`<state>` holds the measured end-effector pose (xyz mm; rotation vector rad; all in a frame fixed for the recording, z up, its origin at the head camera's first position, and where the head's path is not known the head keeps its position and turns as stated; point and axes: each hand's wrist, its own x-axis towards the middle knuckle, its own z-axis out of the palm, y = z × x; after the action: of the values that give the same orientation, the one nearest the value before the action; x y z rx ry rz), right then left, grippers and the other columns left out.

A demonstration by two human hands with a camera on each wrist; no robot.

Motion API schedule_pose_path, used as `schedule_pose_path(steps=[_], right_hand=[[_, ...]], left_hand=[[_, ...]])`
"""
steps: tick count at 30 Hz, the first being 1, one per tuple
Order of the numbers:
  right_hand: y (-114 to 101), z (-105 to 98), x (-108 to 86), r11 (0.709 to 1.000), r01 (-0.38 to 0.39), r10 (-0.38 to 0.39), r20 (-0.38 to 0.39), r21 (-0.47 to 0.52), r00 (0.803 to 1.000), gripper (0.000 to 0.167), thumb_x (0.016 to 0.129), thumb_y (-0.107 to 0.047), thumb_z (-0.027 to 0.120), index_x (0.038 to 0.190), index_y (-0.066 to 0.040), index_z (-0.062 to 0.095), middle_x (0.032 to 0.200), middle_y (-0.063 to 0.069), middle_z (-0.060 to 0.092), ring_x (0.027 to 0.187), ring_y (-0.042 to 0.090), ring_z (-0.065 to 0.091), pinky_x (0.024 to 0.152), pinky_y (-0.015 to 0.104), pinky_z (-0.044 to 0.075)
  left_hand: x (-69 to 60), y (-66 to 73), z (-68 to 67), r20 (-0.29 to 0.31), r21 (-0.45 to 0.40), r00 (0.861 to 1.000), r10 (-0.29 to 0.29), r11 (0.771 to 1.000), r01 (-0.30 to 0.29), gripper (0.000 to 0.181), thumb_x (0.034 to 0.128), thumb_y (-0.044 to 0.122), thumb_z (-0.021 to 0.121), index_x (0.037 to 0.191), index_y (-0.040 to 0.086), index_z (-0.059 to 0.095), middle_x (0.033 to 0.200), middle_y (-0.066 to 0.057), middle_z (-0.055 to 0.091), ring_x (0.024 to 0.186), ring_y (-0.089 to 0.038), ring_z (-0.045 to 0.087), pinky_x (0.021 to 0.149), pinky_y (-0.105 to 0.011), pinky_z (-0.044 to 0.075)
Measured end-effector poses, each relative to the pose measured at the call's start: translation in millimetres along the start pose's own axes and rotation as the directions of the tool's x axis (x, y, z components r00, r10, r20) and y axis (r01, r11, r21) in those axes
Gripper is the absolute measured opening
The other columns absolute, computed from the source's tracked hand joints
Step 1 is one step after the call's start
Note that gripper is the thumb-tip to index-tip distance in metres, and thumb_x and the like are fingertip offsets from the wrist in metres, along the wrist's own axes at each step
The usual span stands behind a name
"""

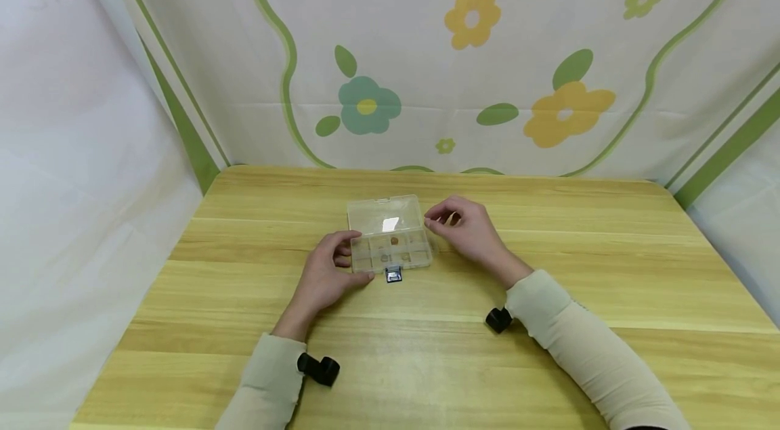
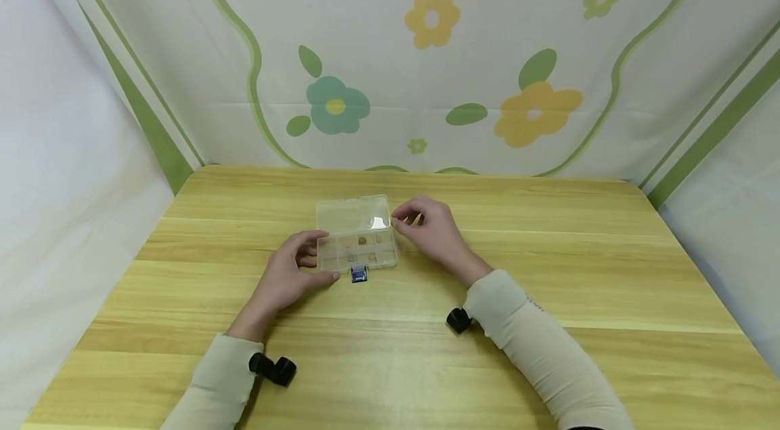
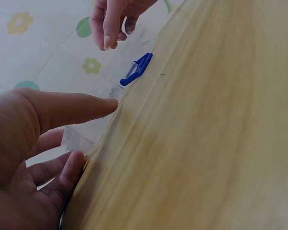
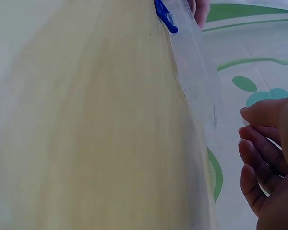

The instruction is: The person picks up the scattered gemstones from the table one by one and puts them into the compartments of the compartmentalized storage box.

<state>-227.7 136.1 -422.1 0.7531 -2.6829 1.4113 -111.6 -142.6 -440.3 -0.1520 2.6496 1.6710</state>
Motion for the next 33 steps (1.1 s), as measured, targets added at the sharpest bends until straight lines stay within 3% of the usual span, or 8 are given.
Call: schedule_pose_path(steps=[22,29,33], right_hand=[[-20,22,0.2,0.999,0.039,-0.042,0.094,0.03,0.995,0.009,0.097,-0.013,0.081,0.105,-0.016,0.082,0.101,-0.001,0.077,0.092,0.017,0.067,0.078,0.031,0.057],[-29,32,-0.1,0.995,0.08,-0.087,0.137,0.052,0.987,0.01,0.096,-0.012,0.08,0.104,-0.018,0.082,0.102,-0.002,0.077,0.091,0.016,0.067,0.077,0.029,0.057],[-33,37,2.3,0.994,0.094,-0.103,0.198,0.057,0.975,0.01,0.096,-0.011,0.081,0.103,-0.018,0.082,0.098,-0.003,0.075,0.087,0.015,0.066,0.075,0.028,0.056]], left_hand=[[-0.1,1.7,-0.5,0.008,-0.003,1.0,-0.009,1.0,0.009,0.076,0.0785,0.009,0.096,0.146,0.013,0.063,0.134,-0.015,0.064,0.112,-0.03,0.065,0.1,-0.047,0.059],[-1.2,2.3,-1.0,0.014,0.003,1.0,-0.003,1.0,0.003,0.075,0.0786,0.01,0.096,0.146,0.012,0.063,0.133,-0.016,0.064,0.111,-0.03,0.066,0.099,-0.047,0.059],[-0.3,1.4,-1.5,0.014,-0.004,1.0,0.003,1.0,-0.003,0.075,0.0787,0.009,0.096,0.146,0.012,0.063,0.135,-0.015,0.064,0.112,-0.03,0.066,0.1,-0.047,0.059]])
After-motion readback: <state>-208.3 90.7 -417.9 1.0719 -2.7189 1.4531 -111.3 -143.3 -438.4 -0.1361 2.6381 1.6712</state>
